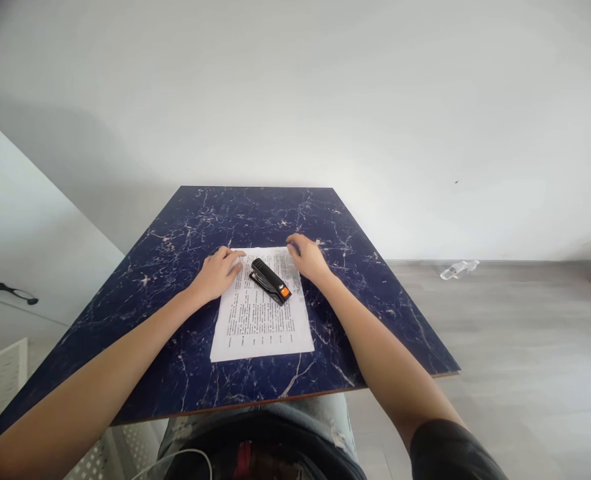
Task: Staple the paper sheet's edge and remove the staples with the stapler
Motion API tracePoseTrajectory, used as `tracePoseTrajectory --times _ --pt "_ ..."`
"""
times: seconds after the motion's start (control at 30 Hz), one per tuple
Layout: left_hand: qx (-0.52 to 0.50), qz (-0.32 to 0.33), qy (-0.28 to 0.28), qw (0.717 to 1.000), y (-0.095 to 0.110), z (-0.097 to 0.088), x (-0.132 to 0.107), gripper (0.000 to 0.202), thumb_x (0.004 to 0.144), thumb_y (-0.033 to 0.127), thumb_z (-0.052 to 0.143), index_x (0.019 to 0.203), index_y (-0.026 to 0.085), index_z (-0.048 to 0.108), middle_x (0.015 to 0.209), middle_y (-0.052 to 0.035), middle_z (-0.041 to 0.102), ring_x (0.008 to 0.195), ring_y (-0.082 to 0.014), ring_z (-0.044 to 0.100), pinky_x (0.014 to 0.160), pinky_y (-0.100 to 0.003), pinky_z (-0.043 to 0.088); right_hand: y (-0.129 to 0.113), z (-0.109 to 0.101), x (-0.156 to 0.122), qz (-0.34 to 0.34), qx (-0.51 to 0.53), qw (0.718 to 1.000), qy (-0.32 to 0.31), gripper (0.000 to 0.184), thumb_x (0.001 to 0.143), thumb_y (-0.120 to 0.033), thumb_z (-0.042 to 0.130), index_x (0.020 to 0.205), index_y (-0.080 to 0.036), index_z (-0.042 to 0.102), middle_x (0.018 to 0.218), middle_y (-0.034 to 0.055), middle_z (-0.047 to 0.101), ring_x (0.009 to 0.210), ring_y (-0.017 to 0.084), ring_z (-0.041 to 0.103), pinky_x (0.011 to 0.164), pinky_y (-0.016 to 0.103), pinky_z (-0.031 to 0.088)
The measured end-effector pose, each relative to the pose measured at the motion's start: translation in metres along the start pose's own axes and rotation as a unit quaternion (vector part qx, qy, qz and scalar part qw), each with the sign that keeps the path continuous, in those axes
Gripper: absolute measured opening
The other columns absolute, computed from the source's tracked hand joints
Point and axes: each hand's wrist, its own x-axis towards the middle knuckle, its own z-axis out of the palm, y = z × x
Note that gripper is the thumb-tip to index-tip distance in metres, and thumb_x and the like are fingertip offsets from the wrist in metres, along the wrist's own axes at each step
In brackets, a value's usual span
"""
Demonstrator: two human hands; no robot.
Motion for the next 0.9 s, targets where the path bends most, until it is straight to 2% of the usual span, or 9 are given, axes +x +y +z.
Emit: tracePoseTrajectory --times 0.07,0.17,0.23,0.4,0.67,0.73,0.8,0.87,0.9 --pt "-0.043 -0.037 0.048 0.997 -0.004 0.002 0.003 0.033 0.105 0.027 0.043 0.132 0.024 0.062 0.123 -0.0128 0.056 0.121 -0.0308 0.061 0.109 -0.055 0.047 -0.004 0.011 -0.004 -0.069 0.034 0.993 -0.086 0.043 0.105 -0.028 0.042 0.143 -0.024 0.063 0.153 0.0081 0.061 0.142 0.024 0.056 0.121 0.045 0.041" --pt "-0.095 -0.068 0.101 0.988 -0.011 0.003 0.005 0.028 0.103 0.022 0.045 0.124 0.023 0.064 0.121 -0.0118 0.054 0.120 -0.0282 0.062 0.110 -0.050 0.049 -0.013 0.025 -0.009 -0.168 0.036 0.959 -0.226 0.054 0.104 -0.029 0.045 0.158 -0.030 0.051 0.171 0.0006 0.036 0.160 0.024 0.032 0.132 0.047 0.025" --pt "-0.110 -0.079 0.106 0.985 -0.014 0.003 0.006 0.026 0.102 0.020 0.047 0.121 0.024 0.064 0.119 -0.0111 0.054 0.121 -0.0275 0.062 0.112 -0.049 0.049 -0.015 0.028 -0.012 -0.185 0.020 0.948 -0.258 0.060 0.103 -0.029 0.047 0.162 -0.028 0.046 0.173 0.0016 0.031 0.162 0.026 0.025 0.134 0.051 0.019" --pt "-0.110 -0.103 0.095 0.984 -0.016 0.003 0.005 0.025 0.101 0.019 0.049 0.121 0.022 0.064 0.122 -0.0125 0.053 0.116 -0.0277 0.065 0.111 -0.052 0.049 0.007 0.008 -0.025 -0.163 0.010 0.958 -0.237 0.063 0.099 -0.028 0.050 0.162 -0.026 0.047 0.172 0.0054 0.032 0.161 0.030 0.028 0.132 0.055 0.021" --pt "-0.097 -0.095 0.099 0.986 -0.016 0.007 0.004 0.027 0.099 0.018 0.054 0.121 0.025 0.067 0.122 -0.0120 0.054 0.113 -0.0288 0.065 0.108 -0.053 0.050 0.057 -0.069 -0.070 -0.144 0.007 0.957 -0.253 0.063 0.099 -0.046 0.059 0.160 -0.032 0.050 0.173 0.0021 0.034 0.160 0.031 0.029 0.132 0.052 0.023" --pt "-0.109 -0.093 0.104 0.984 -0.020 0.007 0.006 0.027 0.098 0.016 0.054 0.119 0.025 0.068 0.120 -0.0111 0.054 0.113 -0.0283 0.065 0.108 -0.053 0.050 0.065 -0.075 -0.071 -0.106 0.014 0.970 -0.218 0.052 0.103 -0.049 0.052 0.152 -0.033 0.059 0.170 0.0020 0.040 0.158 0.031 0.036 0.130 0.052 0.029" --pt "-0.149 -0.084 0.116 0.978 -0.029 0.006 0.009 0.024 0.097 0.016 0.055 0.115 0.025 0.070 0.118 -0.0095 0.054 0.105 -0.0251 0.067 0.106 -0.050 0.051 0.073 -0.074 -0.063 -0.055 0.013 0.988 -0.143 0.049 0.108 -0.050 0.039 0.143 -0.032 0.066 0.166 0.0041 0.046 0.154 0.031 0.042 0.127 0.055 0.034" --pt "-0.210 -0.076 0.134 0.965 -0.043 0.002 0.015 0.020 0.095 0.016 0.058 0.107 0.023 0.072 0.116 -0.0078 0.054 0.091 -0.0198 0.069 0.099 -0.043 0.054 0.081 -0.068 -0.048 -0.019 -0.015 0.996 -0.092 0.054 0.110 -0.051 0.029 0.142 -0.029 0.066 0.168 0.0062 0.044 0.154 0.031 0.042 0.126 0.057 0.035" --pt "-0.244 -0.080 0.145 0.956 -0.051 0.000 0.018 0.017 0.093 0.015 0.061 0.102 0.022 0.073 0.114 -0.0070 0.055 0.084 -0.0175 0.069 0.094 -0.040 0.056 0.085 -0.063 -0.039 -0.013 -0.035 0.995 -0.092 0.056 0.110 -0.052 0.027 0.146 -0.028 0.063 0.170 0.0066 0.039 0.156 0.031 0.039 0.127 0.057 0.033"
